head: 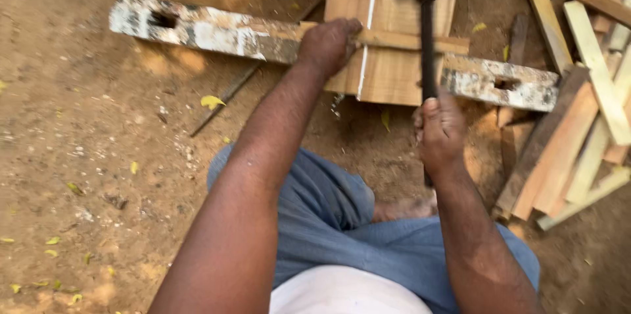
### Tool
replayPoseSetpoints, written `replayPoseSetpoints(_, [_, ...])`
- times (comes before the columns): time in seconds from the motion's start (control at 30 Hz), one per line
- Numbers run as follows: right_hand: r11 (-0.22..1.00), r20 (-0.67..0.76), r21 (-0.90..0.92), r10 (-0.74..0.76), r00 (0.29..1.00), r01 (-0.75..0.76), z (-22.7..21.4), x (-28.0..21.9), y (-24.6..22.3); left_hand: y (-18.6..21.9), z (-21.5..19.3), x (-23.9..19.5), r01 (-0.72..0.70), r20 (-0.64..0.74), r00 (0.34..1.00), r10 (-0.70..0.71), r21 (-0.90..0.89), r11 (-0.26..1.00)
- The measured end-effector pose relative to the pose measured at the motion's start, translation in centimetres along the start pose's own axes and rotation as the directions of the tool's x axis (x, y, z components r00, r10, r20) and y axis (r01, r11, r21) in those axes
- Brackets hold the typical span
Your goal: The person sits on the ground and uses a hammer to drive nails into a wooden plank, securing a smaller cross-piece to it. Another person assists by holding the wood steady and placing additional nails.
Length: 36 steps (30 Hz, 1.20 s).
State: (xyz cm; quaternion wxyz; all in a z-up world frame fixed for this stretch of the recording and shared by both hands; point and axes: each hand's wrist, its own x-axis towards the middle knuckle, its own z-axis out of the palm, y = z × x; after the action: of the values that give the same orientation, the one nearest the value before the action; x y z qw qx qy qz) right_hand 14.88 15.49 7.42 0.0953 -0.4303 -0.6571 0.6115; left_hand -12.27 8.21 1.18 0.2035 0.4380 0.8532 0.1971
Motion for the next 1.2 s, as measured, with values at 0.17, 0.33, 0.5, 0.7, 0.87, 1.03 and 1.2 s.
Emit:
replayPoseSetpoints(0.17, [0.856,-0.130,0.044,-0.507,0.852,0.516,0.9,-2.3,-1.8,0.4,-1.3,0.7,0.105,0.166,0.980,-0.107,0.024,0.994])
replayPoseSetpoints(0.33, [0.818,-0.044,-0.563,0.116,0.992,-0.120,0.7,1.2,-5.4,0.6,-1.9,0.7,0.079,0.101,0.992,-0.080,0.018,0.997])
replayPoseSetpoints(0.5, [0.902,-0.013,-0.386,-0.214,0.977,0.193,-1.1,-1.2,-5.6,0.6,-1.4,0.6,0.002,0.016,1.000,-0.002,0.025,1.000])
replayPoseSetpoints(0.7, [0.878,0.037,-0.369,-0.313,0.949,0.304,0.0,-0.9,0.2,1.0,-1.5,0.3,0.102,0.097,0.991,-0.096,-0.064,0.993])
replayPoseSetpoints(0.87, [0.955,0.142,0.150,0.237,0.961,-0.257,-5.9,-4.3,3.9,0.6,-2.3,0.2,0.130,0.162,0.979,-0.120,-0.053,0.990])
replayPoseSetpoints(1.03, [0.893,-0.055,-0.404,0.194,0.979,-0.199,-17.4,-17.1,7.2,-0.5,-1.1,0.2,-0.033,-0.038,0.999,0.033,-0.022,0.999])
replayPoseSetpoints(1.2, [0.828,-0.037,-0.560,0.009,0.999,-0.028,-22.5,-21.4,13.4,2.1,-3.1,0.6,0.145,0.124,0.981,-0.150,0.045,0.988])
